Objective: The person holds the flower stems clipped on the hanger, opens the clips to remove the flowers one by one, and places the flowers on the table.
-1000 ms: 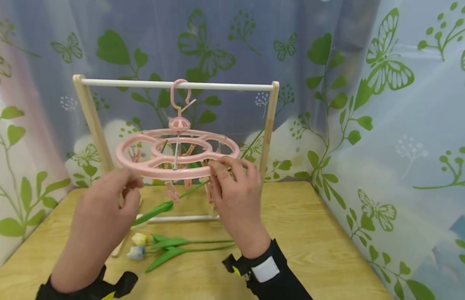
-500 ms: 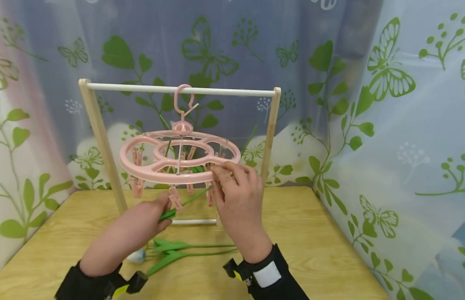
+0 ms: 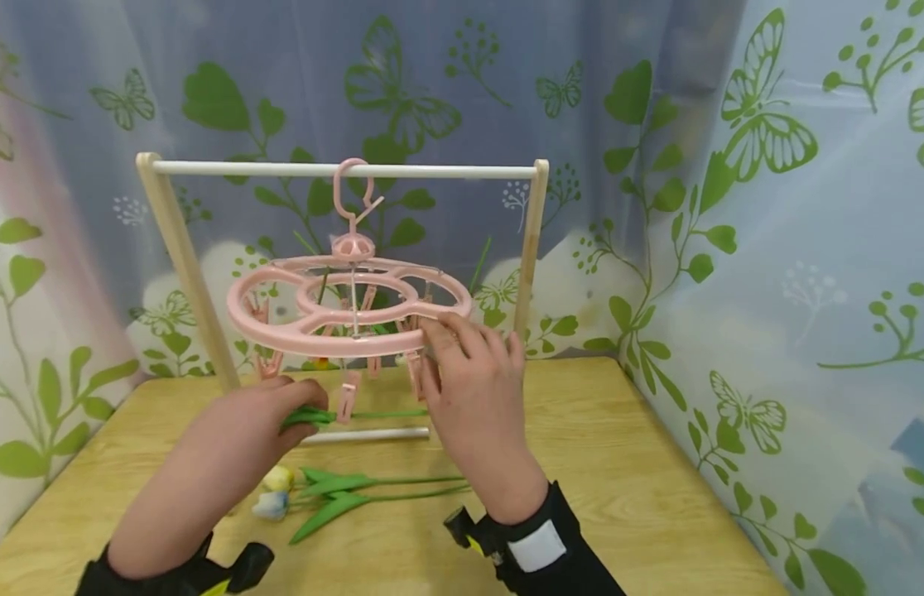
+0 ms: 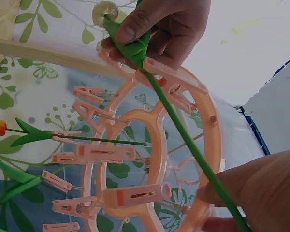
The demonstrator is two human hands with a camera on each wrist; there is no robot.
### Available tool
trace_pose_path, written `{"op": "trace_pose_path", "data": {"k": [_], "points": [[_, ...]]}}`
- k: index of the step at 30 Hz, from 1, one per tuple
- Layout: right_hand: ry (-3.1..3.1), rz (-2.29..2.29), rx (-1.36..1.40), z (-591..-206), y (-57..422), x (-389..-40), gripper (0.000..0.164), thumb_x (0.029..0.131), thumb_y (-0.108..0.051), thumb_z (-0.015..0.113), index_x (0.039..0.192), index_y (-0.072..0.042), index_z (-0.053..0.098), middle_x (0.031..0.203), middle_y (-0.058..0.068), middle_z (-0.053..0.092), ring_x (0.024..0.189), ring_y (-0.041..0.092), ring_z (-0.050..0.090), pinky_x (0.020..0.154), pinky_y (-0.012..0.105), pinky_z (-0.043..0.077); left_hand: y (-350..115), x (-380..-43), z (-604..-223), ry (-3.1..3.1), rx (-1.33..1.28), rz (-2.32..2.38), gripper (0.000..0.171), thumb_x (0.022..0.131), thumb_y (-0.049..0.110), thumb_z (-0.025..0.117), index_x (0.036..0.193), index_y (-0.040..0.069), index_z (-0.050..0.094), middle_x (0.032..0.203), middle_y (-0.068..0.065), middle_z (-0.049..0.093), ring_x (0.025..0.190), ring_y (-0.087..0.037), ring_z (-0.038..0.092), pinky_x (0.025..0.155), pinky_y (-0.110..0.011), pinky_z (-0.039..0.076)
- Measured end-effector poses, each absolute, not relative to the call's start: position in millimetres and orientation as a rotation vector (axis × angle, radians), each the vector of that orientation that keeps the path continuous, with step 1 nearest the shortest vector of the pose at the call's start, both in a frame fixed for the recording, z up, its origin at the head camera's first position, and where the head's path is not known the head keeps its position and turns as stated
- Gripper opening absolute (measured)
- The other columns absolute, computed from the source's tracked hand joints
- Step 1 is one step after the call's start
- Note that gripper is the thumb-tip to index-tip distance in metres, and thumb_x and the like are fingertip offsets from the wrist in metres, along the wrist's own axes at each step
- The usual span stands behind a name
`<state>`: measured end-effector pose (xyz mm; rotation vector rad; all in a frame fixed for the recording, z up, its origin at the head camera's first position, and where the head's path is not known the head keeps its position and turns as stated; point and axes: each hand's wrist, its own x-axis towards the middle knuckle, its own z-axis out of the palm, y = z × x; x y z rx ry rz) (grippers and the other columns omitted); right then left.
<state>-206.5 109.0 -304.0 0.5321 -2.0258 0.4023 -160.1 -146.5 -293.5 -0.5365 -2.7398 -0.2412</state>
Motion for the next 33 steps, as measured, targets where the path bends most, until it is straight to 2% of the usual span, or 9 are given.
{"op": "trace_pose_path", "data": {"k": [4,7,10,13,16,19,27,33], "points": [[-2.054,0.362,0.521,-300,111,-198,0.051,0.089,-0.013,0.092,0.137,-0.012,0.075,0.138,0.014,0.076,0.119,0.041,0.073,0.103,0.065,0.055,-146,-154,-293,-2.635,-0.558,-0.267,0.03,0.089,0.019,0.092,0.112,0.029,0.075,0.094,0.007,0.076,0.067,-0.007,0.06,0.057,-0.029,0.045],[-2.048,0.36,0.528,-297,111,-191,0.051,0.086,-0.011,0.095,0.135,-0.012,0.077,0.137,0.014,0.075,0.121,0.042,0.072,0.106,0.069,0.052,-145,-152,-291,-2.599,-0.55,-0.281,0.03,0.088,0.019,0.092,0.111,0.03,0.075,0.095,0.007,0.076,0.066,-0.007,0.059,0.056,-0.029,0.044],[-2.038,0.369,0.557,-294,111,-184,0.041,0.086,-0.01,0.095,0.125,-0.012,0.082,0.132,0.012,0.078,0.116,0.04,0.072,0.102,0.064,0.053,-143,-150,-289,-2.588,-0.54,-0.291,0.03,0.088,0.019,0.092,0.11,0.031,0.077,0.096,0.007,0.077,0.069,-0.008,0.062,0.058,-0.029,0.046],[-2.036,0.372,0.595,-291,111,-178,0.029,0.089,-0.012,0.092,0.117,-0.012,0.084,0.125,0.01,0.081,0.111,0.034,0.075,0.097,0.054,0.057,-140,-149,-288,-2.553,-0.544,-0.299,0.029,0.086,0.018,0.094,0.109,0.029,0.079,0.095,0.007,0.077,0.072,-0.011,0.066,0.062,-0.032,0.051],[-2.034,0.394,0.641,-291,110,-173,0.024,0.093,-0.015,0.089,0.116,-0.01,0.084,0.121,0.01,0.082,0.109,0.031,0.076,0.095,0.046,0.062,-138,-147,-289,-2.477,-0.557,-0.319,0.03,0.083,0.015,0.096,0.106,0.026,0.081,0.095,0.006,0.078,0.077,-0.014,0.07,0.067,-0.035,0.056],[-2.017,0.462,0.697,-291,108,-170,0.022,0.096,-0.017,0.086,0.117,-0.009,0.083,0.12,0.01,0.082,0.109,0.031,0.075,0.093,0.044,0.063,-135,-146,-290,-2.383,-0.57,-0.34,0.031,0.08,0.011,0.098,0.103,0.024,0.082,0.096,0.005,0.079,0.077,-0.015,0.07,0.067,-0.035,0.057],[-1.956,0.644,0.802,-295,103,-169,0.039,0.095,-0.015,0.086,0.133,-0.01,0.077,0.13,0.011,0.078,0.117,0.031,0.073,0.095,0.047,0.062,-127,-148,-295,-2.166,-0.601,-0.324,0.033,0.073,0.004,0.101,0.097,0.018,0.083,0.098,-0.001,0.081,0.086,-0.02,0.077,0.076,-0.037,0.064],[-1.938,0.691,0.821,-297,100,-169,0.052,0.094,-0.02,0.089,0.141,-0.007,0.071,0.138,0.015,0.074,0.123,0.033,0.07,0.1,0.048,0.061,-124,-151,-298,-2.082,-0.591,-0.315,0.033,0.075,-0.003,0.098,0.097,0.016,0.083,0.098,-0.001,0.079,0.09,-0.023,0.074,0.072,-0.035,0.063]]}}
